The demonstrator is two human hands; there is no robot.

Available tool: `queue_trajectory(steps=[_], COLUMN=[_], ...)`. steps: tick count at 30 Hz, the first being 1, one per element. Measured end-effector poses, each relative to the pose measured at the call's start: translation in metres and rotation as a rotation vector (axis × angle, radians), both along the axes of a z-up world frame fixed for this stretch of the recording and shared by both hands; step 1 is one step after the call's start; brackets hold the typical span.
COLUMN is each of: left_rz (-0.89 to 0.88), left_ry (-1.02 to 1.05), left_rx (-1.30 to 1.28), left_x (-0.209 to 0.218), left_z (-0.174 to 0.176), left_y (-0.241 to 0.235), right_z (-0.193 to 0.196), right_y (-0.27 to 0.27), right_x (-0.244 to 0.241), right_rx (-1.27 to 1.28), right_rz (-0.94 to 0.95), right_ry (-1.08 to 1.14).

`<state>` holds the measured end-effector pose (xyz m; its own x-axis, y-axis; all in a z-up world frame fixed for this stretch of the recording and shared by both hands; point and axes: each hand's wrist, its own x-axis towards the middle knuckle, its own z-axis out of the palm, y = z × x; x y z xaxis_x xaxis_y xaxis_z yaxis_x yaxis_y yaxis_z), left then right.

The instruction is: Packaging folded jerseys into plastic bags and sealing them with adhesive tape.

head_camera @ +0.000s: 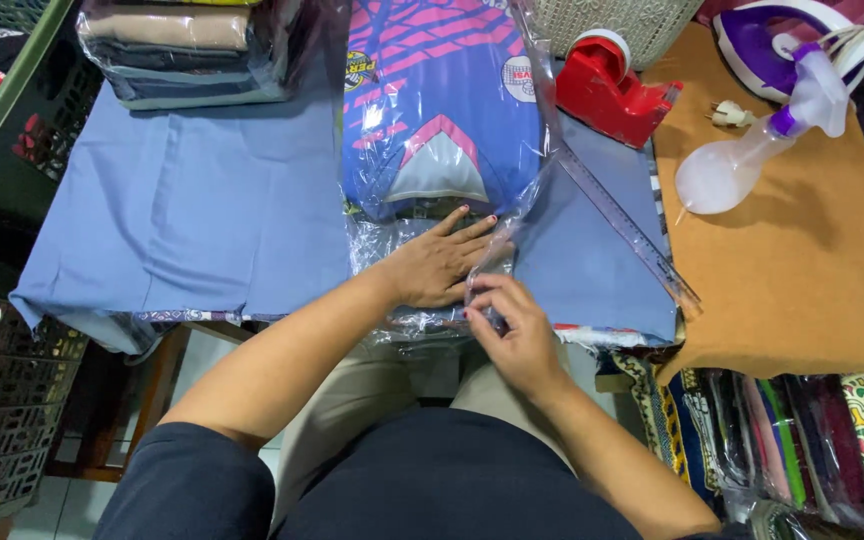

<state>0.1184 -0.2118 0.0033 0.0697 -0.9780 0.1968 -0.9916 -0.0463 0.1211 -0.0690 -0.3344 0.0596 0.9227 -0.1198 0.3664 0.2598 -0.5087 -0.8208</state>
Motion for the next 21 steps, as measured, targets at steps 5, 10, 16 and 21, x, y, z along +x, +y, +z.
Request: queue_trajectory(steps=[5, 10, 16, 21], left_rz=[-0.025, 0.018, -0.066, 0.005], left_ry=[0.099, 0.292, 0.457, 0.263], left_rx=[-0.067, -0.124, -0.358, -0.098], left_x=[0.003, 0.004, -0.002, 0.003], left_z=[0.002, 0.013, 0.028, 0.01], left_y=[0.004, 0.009, 0.009, 0.0], right_z=[-0.016, -0.014, -0.006, -0.021], right_y=[0.002, 0.0, -0.001, -0.022], right_x=[-0.003, -0.002, 0.003, 0.008], right_rx=[-0.162, -0.306, -0.421, -0.311], right_rz=[0.023, 0.068, 0.095, 0.123], right_ry=[-0.152, -0.221, -0.164, -0.065])
